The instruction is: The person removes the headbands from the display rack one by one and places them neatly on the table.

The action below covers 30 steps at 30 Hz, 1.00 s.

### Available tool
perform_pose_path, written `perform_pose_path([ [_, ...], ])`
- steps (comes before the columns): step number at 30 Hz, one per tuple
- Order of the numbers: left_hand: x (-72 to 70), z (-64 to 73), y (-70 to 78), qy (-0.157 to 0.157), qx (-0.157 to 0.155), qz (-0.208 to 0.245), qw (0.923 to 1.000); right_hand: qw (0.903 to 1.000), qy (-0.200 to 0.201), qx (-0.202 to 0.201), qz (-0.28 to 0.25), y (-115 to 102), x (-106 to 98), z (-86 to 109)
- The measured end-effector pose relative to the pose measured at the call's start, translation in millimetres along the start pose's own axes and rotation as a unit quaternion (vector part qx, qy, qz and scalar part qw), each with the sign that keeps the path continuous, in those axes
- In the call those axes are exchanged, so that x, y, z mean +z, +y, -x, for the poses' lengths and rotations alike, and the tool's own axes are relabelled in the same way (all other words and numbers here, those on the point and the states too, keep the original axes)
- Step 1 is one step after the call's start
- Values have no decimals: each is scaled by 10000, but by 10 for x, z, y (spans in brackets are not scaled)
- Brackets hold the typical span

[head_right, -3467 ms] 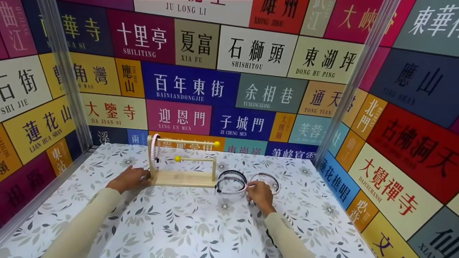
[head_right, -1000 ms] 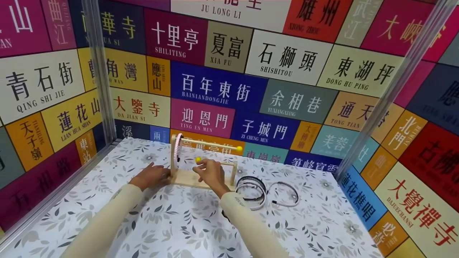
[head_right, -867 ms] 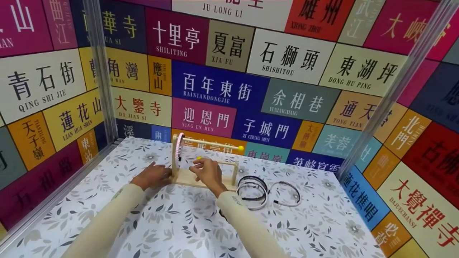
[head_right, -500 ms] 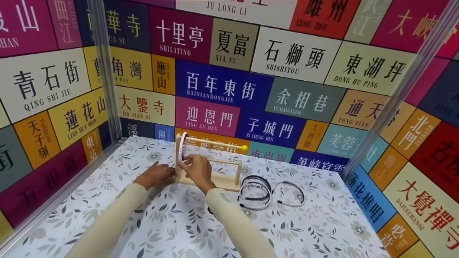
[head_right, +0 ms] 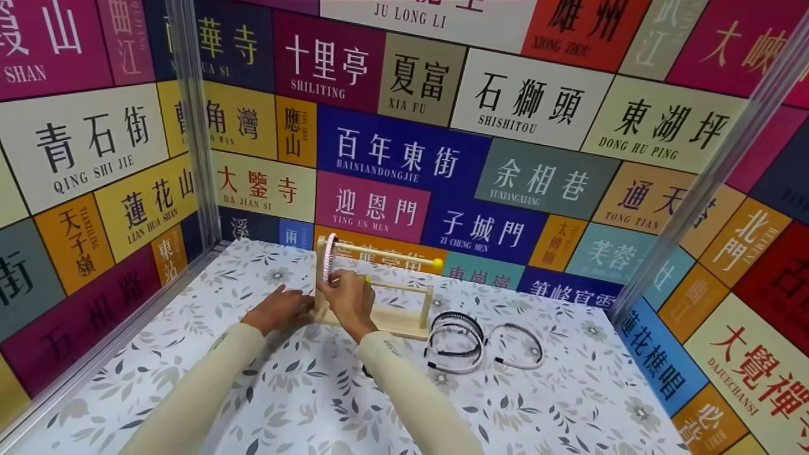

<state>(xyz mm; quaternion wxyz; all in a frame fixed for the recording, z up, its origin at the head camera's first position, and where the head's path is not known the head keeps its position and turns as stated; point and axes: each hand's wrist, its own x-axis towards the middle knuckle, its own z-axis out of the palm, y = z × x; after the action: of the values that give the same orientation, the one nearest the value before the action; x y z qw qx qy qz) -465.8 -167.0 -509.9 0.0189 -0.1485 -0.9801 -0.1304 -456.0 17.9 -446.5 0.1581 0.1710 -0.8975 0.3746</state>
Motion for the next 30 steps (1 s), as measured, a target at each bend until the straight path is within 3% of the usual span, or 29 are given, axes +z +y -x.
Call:
perform_pose_path([
  [7,-14,-26,6,-8,40,19,10000,9993,146,-221,276,51,-49,1],
  [16,24,-20,-25,283,235,-6,9993,9995,196,-223,48,100,-146,-5],
  [30,110,-161,-100,-65,-103,-4,9999,9991,334,-16,-247,159,-331,-49],
])
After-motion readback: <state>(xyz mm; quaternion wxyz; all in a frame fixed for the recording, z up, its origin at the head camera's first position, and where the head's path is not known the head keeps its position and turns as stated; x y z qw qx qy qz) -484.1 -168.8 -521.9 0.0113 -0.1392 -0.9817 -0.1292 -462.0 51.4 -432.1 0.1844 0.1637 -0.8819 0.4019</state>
